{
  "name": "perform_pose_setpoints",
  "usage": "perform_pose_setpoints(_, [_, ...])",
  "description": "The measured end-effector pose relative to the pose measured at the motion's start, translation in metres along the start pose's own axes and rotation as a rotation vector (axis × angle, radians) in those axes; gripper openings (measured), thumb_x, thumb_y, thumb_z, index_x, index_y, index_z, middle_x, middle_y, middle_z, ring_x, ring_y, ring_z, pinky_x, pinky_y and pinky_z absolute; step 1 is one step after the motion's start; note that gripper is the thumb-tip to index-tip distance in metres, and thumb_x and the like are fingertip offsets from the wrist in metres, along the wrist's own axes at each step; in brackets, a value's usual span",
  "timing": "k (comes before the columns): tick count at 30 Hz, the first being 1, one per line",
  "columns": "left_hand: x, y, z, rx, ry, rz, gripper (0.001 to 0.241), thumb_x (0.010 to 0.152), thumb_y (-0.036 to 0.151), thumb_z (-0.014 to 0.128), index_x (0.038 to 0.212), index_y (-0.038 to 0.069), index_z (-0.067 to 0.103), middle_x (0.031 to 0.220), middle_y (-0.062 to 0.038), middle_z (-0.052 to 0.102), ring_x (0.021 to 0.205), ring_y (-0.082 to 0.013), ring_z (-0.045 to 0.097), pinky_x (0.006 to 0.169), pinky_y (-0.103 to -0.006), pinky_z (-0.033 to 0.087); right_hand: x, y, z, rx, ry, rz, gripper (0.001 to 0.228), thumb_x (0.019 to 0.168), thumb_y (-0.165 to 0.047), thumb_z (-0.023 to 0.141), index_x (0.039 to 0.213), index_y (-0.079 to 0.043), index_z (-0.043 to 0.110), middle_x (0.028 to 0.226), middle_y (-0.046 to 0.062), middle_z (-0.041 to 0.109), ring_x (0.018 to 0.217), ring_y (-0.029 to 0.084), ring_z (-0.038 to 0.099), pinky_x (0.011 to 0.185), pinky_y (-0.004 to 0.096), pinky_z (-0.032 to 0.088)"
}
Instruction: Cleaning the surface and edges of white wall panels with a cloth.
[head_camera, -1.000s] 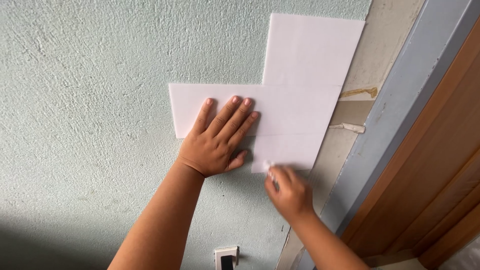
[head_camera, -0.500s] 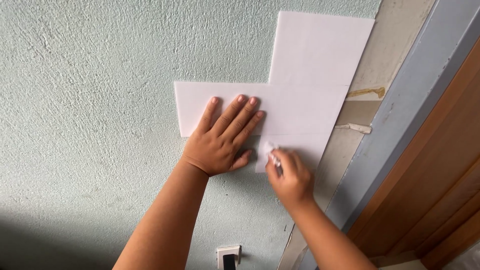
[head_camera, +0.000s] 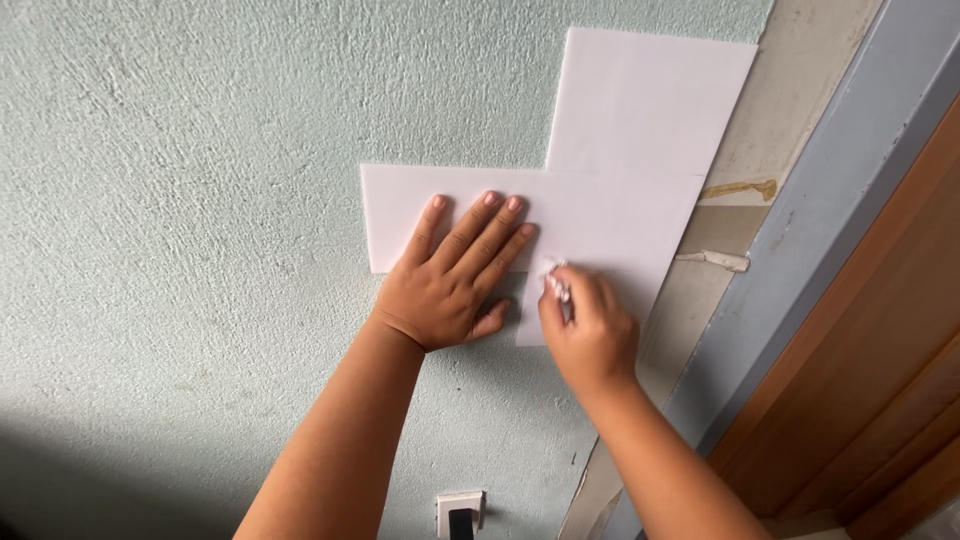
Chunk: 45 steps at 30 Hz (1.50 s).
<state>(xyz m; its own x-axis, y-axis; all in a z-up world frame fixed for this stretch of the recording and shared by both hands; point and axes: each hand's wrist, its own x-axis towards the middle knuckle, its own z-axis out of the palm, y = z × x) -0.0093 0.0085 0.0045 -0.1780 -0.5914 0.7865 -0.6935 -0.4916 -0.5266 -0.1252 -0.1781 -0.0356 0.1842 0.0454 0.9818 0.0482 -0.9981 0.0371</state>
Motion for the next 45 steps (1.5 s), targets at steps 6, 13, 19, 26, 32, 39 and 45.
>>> perform_pose_setpoints(6, [0.001,0.000,0.015,0.127,0.215,0.013,0.075,0.104,0.049,0.022,0.167,0.018,0.047,0.175,-0.008,0.042,0.163,-0.0247,0.038,0.134,-0.0584,0.016,-0.105,0.011,0.032,-0.114,-0.003,-0.062,0.010,0.093,-0.026,0.075,0.103,-0.026,0.072,0.083,-0.005,0.066,0.074,0.020,0.076,0.058,0.031,0.058])
perform_pose_setpoints(13, [0.000,0.000,0.015,0.152,0.204,0.015,0.076,0.103,0.051,0.022,0.168,0.019,0.046,0.175,-0.007,0.042,0.163,-0.0240,0.038,0.134,-0.0580,0.016,-0.025,0.010,0.013,-0.084,0.022,-0.038,0.014,0.093,-0.027,0.078,0.106,-0.025,0.074,0.084,-0.004,0.069,0.072,0.021,0.075,0.056,0.034,0.057])
perform_pose_setpoints(19, [0.001,-0.001,0.015,0.142,0.202,0.014,0.076,0.102,0.050,0.026,0.168,0.018,0.046,0.176,-0.008,0.041,0.163,-0.0247,0.038,0.134,-0.0586,0.016,-0.042,0.008,0.037,-0.087,0.119,-0.063,0.009,0.099,-0.022,0.075,0.107,-0.020,0.071,0.087,-0.001,0.068,0.073,0.024,0.075,0.058,0.034,0.057])
perform_pose_setpoints(26, [0.001,-0.003,0.014,0.139,0.197,0.025,0.075,0.103,0.050,0.026,0.168,0.017,0.045,0.177,-0.008,0.039,0.164,-0.0254,0.037,0.134,-0.0593,0.016,-0.083,-0.004,0.019,-0.067,-0.040,-0.031,0.010,0.092,-0.028,0.076,0.101,-0.026,0.072,0.079,-0.007,0.067,0.071,0.018,0.076,0.058,0.030,0.058])
perform_pose_setpoints(32, [0.001,0.001,0.013,0.126,0.220,0.025,0.074,0.105,0.049,0.022,0.167,0.017,0.047,0.175,-0.009,0.041,0.163,-0.0260,0.038,0.134,-0.0592,0.017,-0.003,-0.005,0.005,-0.028,0.081,-0.036,0.012,0.097,-0.023,0.078,0.108,-0.023,0.073,0.089,-0.001,0.070,0.083,0.025,0.077,0.063,0.036,0.058])
perform_pose_setpoints(39, [0.002,0.000,0.015,0.118,0.237,0.021,0.075,0.107,0.050,0.018,0.167,0.018,0.047,0.175,-0.009,0.042,0.162,-0.0258,0.039,0.134,-0.0589,0.017,0.006,0.001,0.010,-0.197,0.128,-0.153,0.008,0.102,-0.024,0.074,0.109,-0.026,0.073,0.089,-0.007,0.066,0.081,0.019,0.075,0.064,0.031,0.059])
perform_pose_setpoints(45, [0.002,0.000,0.014,0.125,0.228,0.022,0.075,0.106,0.050,0.017,0.168,0.018,0.047,0.174,-0.008,0.044,0.162,-0.0255,0.039,0.134,-0.0590,0.016,0.008,0.010,0.002,-0.297,0.138,-0.234,0.006,0.103,-0.028,0.073,0.109,-0.029,0.074,0.090,-0.009,0.066,0.079,0.017,0.074,0.064,0.030,0.059])
